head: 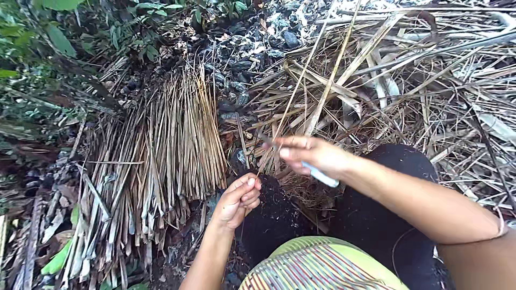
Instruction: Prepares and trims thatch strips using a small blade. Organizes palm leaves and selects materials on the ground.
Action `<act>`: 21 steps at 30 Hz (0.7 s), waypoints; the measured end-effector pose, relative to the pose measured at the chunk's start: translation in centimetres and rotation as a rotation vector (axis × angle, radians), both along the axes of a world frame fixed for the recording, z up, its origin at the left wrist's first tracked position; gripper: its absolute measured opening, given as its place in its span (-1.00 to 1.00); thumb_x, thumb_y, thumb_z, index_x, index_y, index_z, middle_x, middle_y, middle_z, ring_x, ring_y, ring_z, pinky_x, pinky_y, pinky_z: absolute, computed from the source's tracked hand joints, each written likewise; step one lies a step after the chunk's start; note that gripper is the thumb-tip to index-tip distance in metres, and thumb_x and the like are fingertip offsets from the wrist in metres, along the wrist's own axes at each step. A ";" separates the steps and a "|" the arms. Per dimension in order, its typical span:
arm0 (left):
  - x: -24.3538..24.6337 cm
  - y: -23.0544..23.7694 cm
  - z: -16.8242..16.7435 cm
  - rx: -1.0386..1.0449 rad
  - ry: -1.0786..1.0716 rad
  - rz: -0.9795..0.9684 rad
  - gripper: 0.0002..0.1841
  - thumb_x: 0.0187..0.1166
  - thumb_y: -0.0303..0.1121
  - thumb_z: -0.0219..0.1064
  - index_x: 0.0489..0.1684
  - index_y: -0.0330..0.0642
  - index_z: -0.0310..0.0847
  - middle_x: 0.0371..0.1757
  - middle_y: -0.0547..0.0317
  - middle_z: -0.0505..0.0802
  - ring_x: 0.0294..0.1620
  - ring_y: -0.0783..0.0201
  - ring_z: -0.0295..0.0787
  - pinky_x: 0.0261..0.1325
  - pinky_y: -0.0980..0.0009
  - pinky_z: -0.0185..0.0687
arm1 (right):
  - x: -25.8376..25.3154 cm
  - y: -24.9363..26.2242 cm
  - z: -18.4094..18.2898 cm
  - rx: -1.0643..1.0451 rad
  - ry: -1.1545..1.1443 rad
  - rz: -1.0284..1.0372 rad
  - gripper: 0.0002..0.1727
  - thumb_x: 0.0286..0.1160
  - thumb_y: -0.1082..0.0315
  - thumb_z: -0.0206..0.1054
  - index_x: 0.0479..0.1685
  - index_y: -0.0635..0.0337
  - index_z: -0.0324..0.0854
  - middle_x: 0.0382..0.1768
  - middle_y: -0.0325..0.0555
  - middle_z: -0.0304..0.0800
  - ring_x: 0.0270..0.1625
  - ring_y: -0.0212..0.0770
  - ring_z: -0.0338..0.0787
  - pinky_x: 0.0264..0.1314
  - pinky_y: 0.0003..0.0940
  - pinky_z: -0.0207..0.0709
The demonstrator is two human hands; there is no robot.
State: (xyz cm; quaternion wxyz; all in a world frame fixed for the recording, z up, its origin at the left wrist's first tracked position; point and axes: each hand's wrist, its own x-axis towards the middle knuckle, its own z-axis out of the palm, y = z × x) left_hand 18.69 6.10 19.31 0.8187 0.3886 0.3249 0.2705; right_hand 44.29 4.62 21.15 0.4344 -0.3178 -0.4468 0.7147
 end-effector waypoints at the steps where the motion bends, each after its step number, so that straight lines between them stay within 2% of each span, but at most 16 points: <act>1: -0.6 -0.1 -0.2 0.041 0.036 0.003 -0.81 0.63 -0.31 0.22 -0.40 0.11 0.70 -0.75 0.67 0.42 -0.77 0.73 0.28 -0.67 0.77 0.19 | 0.9 0.5 0.5 0.031 -0.011 -0.066 -0.62 0.74 0.41 0.04 0.45 0.19 0.52 -0.56 -0.49 0.47 -0.66 -0.65 0.34 -0.63 -0.76 0.24; 5: -3.4 -0.9 -1.5 0.134 0.127 0.013 -0.87 0.58 -0.18 0.36 -0.39 0.18 0.76 -0.74 0.70 0.41 -0.75 0.75 0.26 -0.66 0.77 0.14 | 4.7 2.5 1.5 0.123 -0.022 -0.266 -0.65 0.78 0.40 0.00 0.38 0.20 0.54 -0.55 -0.49 0.49 -0.66 -0.65 0.37 -0.62 -0.76 0.29; 7: -4.9 -1.4 -2.2 0.122 0.128 0.013 -0.88 0.55 -0.15 0.40 -0.39 0.18 0.77 -0.75 0.69 0.42 -0.76 0.75 0.27 -0.67 0.77 0.16 | 6.7 3.2 1.8 0.158 -0.038 -0.375 -0.66 0.80 0.39 -0.03 0.38 0.19 0.52 -0.55 -0.50 0.46 -0.66 -0.64 0.37 -0.60 -0.75 0.32; 10: -6.0 -2.0 -2.7 0.087 0.111 0.005 -0.88 0.52 -0.13 0.44 -0.40 0.17 0.78 -0.75 0.69 0.43 -0.75 0.76 0.28 -0.67 0.78 0.16 | 8.0 3.6 1.8 0.202 -0.006 -0.497 -0.68 0.79 0.40 -0.03 0.31 0.17 0.57 -0.65 -0.52 0.40 -0.70 -0.62 0.36 -0.63 -0.73 0.33; 12: -6.1 -2.1 -2.8 0.090 0.124 0.018 -0.88 0.52 -0.13 0.44 -0.39 0.17 0.79 -0.75 0.69 0.43 -0.76 0.75 0.28 -0.67 0.78 0.15 | 6.9 2.9 1.6 0.181 -0.010 -0.433 -0.65 0.78 0.40 -0.04 0.38 0.15 0.51 -0.63 -0.51 0.38 -0.69 -0.62 0.38 -0.62 -0.73 0.35; 16: -6.3 -1.7 -2.9 0.094 0.129 0.016 -0.88 0.51 -0.13 0.46 -0.39 0.17 0.80 -0.76 0.69 0.42 -0.77 0.75 0.27 -0.68 0.78 0.15 | 4.1 1.1 0.2 0.025 -0.062 -0.168 -0.62 0.76 0.42 0.04 0.47 0.20 0.49 -0.57 -0.45 0.44 -0.66 -0.61 0.36 -0.61 -0.72 0.29; 17: -6.6 -1.8 -3.0 0.079 0.126 0.007 -0.88 0.51 -0.13 0.45 -0.39 0.16 0.79 -0.76 0.69 0.42 -0.77 0.75 0.27 -0.69 0.78 0.14 | 5.3 1.7 0.0 0.055 -0.070 -0.211 -0.63 0.78 0.40 0.03 0.45 0.20 0.51 -0.57 -0.47 0.46 -0.65 -0.62 0.37 -0.59 -0.73 0.31; 20: -7.5 -2.4 -3.3 0.039 0.099 -0.038 -0.88 0.53 -0.13 0.44 -0.37 0.16 0.80 -0.75 0.69 0.43 -0.77 0.76 0.27 -0.69 0.80 0.15 | 10.2 4.2 0.5 0.177 -0.042 -0.510 -0.68 0.80 0.39 -0.06 0.32 0.13 0.54 -0.61 -0.53 0.42 -0.68 -0.63 0.39 -0.61 -0.74 0.36; 21: -7.4 -2.4 -3.3 0.038 0.097 -0.040 -0.88 0.53 -0.13 0.44 -0.37 0.16 0.80 -0.75 0.69 0.44 -0.76 0.76 0.28 -0.68 0.80 0.15 | 10.3 4.3 0.7 0.187 -0.023 -0.546 -0.66 0.80 0.41 -0.07 0.35 0.13 0.52 -0.61 -0.52 0.41 -0.69 -0.62 0.39 -0.61 -0.74 0.36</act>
